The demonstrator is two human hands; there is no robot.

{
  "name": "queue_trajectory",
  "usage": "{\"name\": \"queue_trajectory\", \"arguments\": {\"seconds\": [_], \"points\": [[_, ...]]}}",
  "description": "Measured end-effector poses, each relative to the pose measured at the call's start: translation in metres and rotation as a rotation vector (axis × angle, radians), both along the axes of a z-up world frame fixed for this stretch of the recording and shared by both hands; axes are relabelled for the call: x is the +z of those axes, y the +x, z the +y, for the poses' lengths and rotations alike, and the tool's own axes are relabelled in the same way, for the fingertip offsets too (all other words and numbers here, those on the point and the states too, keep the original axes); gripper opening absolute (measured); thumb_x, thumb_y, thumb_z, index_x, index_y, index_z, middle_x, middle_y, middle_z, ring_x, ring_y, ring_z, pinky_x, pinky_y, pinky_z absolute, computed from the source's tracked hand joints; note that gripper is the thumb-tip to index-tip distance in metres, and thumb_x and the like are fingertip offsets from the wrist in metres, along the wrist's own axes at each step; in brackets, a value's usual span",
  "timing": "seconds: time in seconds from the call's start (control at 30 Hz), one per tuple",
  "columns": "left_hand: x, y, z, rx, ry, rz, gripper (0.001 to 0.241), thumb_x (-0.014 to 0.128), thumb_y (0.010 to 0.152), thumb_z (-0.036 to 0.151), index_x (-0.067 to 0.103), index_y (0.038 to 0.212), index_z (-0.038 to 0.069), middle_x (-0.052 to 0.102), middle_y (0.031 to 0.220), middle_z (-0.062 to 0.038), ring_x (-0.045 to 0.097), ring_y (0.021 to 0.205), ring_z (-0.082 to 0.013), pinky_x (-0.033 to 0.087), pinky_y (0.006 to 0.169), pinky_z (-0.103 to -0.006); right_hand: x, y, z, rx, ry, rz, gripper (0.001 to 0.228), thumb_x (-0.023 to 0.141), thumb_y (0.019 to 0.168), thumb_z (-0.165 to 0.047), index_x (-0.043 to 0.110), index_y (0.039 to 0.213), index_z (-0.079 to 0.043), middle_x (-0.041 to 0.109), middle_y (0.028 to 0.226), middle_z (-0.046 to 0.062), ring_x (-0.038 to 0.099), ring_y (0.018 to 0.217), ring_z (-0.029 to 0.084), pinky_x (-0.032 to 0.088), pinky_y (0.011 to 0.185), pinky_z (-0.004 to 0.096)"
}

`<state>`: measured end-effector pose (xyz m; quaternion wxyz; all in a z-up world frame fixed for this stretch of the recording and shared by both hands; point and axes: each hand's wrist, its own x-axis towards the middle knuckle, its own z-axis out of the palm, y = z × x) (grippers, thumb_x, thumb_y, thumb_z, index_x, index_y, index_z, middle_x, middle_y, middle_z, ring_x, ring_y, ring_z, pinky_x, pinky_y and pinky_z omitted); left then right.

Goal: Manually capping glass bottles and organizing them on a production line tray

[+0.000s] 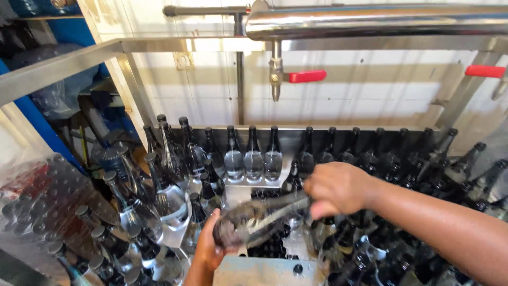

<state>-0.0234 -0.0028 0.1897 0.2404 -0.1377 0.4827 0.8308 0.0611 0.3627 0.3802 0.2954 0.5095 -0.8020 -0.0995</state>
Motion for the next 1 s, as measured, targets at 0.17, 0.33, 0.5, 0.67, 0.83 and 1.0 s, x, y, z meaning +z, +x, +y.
{"name": "queue_trajectory", "arguments": {"seconds": [0.17, 0.33, 0.5, 0.67, 0.83, 1.0], "points": [[-0.05, -0.024, 0.021, 0.124, 0.112, 0.022, 0.045, 0.065, 0.101, 0.052, 0.076, 0.122, 0.015, 0.082, 0.105, -0.016, 0.075, 0.077, -0.0379, 0.05, 0.035, -0.0512, -0.033, -0.059, -0.002, -0.184, -0.274, -0.05, 0.054, 0.03, 0.116, -0.041, 0.049, 0.07, -0.018, 0.05, 0.065, 0.002, 0.048, 0.058, 0.029, 0.038, 0.055, 0.048], [-0.091, -0.042, 0.028, 0.583, -0.181, 0.762, 0.041, 0.065, 0.097, 0.028, 0.075, 0.132, 0.01, 0.073, 0.143, -0.016, 0.069, 0.131, -0.0317, 0.061, 0.103, -0.0507, -0.06, -0.107, -0.004, -1.203, -0.92, -1.092, 0.053, 0.039, 0.116, -0.04, 0.025, 0.069, -0.017, 0.02, 0.063, 0.004, 0.015, 0.059, 0.02, 0.015, 0.063, 0.046], [-0.145, -0.081, 0.028, 0.533, -0.356, 1.531, 0.082, 0.066, 0.104, 0.067, 0.044, 0.162, 0.014, 0.048, 0.164, -0.027, 0.053, 0.154, -0.0425, 0.049, 0.127, -0.0551, -0.014, -0.123, -0.043, -1.164, -0.905, -1.486, 0.079, 0.039, 0.111, -0.065, 0.05, 0.17, -0.014, 0.065, 0.063, 0.004, 0.048, 0.039, 0.011, 0.053, 0.049, 0.029], [-0.224, -0.123, 0.074, -0.003, -1.045, 0.721, 0.107, 0.053, 0.088, 0.08, 0.035, 0.172, 0.015, 0.037, 0.175, -0.019, 0.039, 0.16, -0.0412, 0.034, 0.128, -0.0577, -0.042, -0.196, -0.127, -1.048, -0.828, -1.214, 0.023, 0.066, 0.113, -0.032, 0.077, 0.126, -0.016, 0.071, 0.084, 0.009, 0.072, 0.059, 0.021, 0.06, 0.048, 0.03], [-0.23, -0.126, 0.091, -0.478, -1.495, 0.269, 0.087, 0.066, 0.103, 0.069, 0.034, 0.174, 0.028, 0.025, 0.184, -0.005, 0.019, 0.171, -0.0329, 0.029, 0.134, -0.0573, -0.157, -0.28, -0.134, -0.933, -0.548, -1.028, 0.04, 0.068, 0.111, -0.031, 0.068, 0.145, -0.009, 0.069, 0.065, 0.014, 0.053, 0.046, 0.024, 0.042, 0.051, 0.04], [-0.245, -0.131, 0.098, -0.661, -1.381, 0.247, 0.103, 0.041, 0.104, 0.086, -0.005, 0.181, 0.036, -0.01, 0.19, 0.01, -0.006, 0.175, -0.023, 0.008, 0.138, -0.0537, -0.213, -0.323, -0.139, -0.963, -0.528, -0.876, 0.038, 0.071, 0.111, -0.037, 0.068, 0.138, -0.012, 0.076, 0.081, 0.018, 0.065, 0.058, 0.033, 0.045, 0.054, 0.047]]}}
